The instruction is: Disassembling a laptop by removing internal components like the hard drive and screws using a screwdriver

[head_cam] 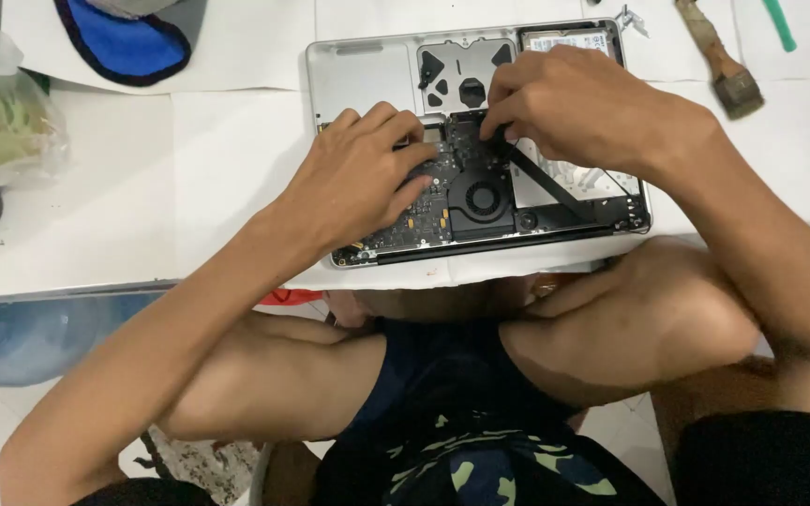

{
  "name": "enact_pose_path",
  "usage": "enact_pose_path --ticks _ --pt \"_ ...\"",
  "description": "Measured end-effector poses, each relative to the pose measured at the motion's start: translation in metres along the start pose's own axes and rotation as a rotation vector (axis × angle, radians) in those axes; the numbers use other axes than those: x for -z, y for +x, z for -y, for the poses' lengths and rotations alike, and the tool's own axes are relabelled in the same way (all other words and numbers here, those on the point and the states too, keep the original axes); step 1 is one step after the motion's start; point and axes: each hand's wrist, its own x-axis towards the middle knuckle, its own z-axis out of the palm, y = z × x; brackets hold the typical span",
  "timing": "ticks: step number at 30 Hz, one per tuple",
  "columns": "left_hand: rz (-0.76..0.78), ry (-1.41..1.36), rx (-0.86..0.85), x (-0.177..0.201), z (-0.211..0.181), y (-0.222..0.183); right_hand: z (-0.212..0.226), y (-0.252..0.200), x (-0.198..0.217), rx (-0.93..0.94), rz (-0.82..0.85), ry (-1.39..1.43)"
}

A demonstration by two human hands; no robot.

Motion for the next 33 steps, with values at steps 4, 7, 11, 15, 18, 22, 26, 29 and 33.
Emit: enact_pose_path --ticks 4,7,11,15,18,22,26,29,33 --pt "0.02 0.112 -0.001 -0.001 -0.003 0.006 0.002 -0.003 0.004 0.02 -0.048 0.035" --pt "0.074 0.127 0.019 -0.001 -0.008 0.009 0.002 -0.003 -0.001 0.028 -0.074 0.08" --pt "0.046 0.142 -0.001 -0.003 -0.015 0.012 0.007 -0.003 0.001 0.048 -0.075 0.042" --pt "0.151 0.082 0.007 0.0 -0.018 0.018 0.002 0.003 -0.004 0.051 -0.081 0.079" --pt "0.143 0.097 -0.013 0.0 -0.022 0.022 0.007 0.002 -0.001 -0.007 -0.044 0.061" --pt "0.134 0.109 0.001 0.001 -0.022 0.029 0.007 0.006 -0.003 0.019 -0.045 0.034" --pt "0.113 0.148 -0.029 -0.011 -0.022 0.032 0.013 0.005 -0.009 -0.003 -0.029 -0.064" --pt "0.127 0.125 -0.035 -0.007 -0.018 0.035 0.024 0.007 0.0 -0.078 0.074 -0.188" --pt "0.148 0.118 -0.055 -0.005 -0.018 0.037 0.036 -0.001 0.008 -0.139 0.195 -0.19"
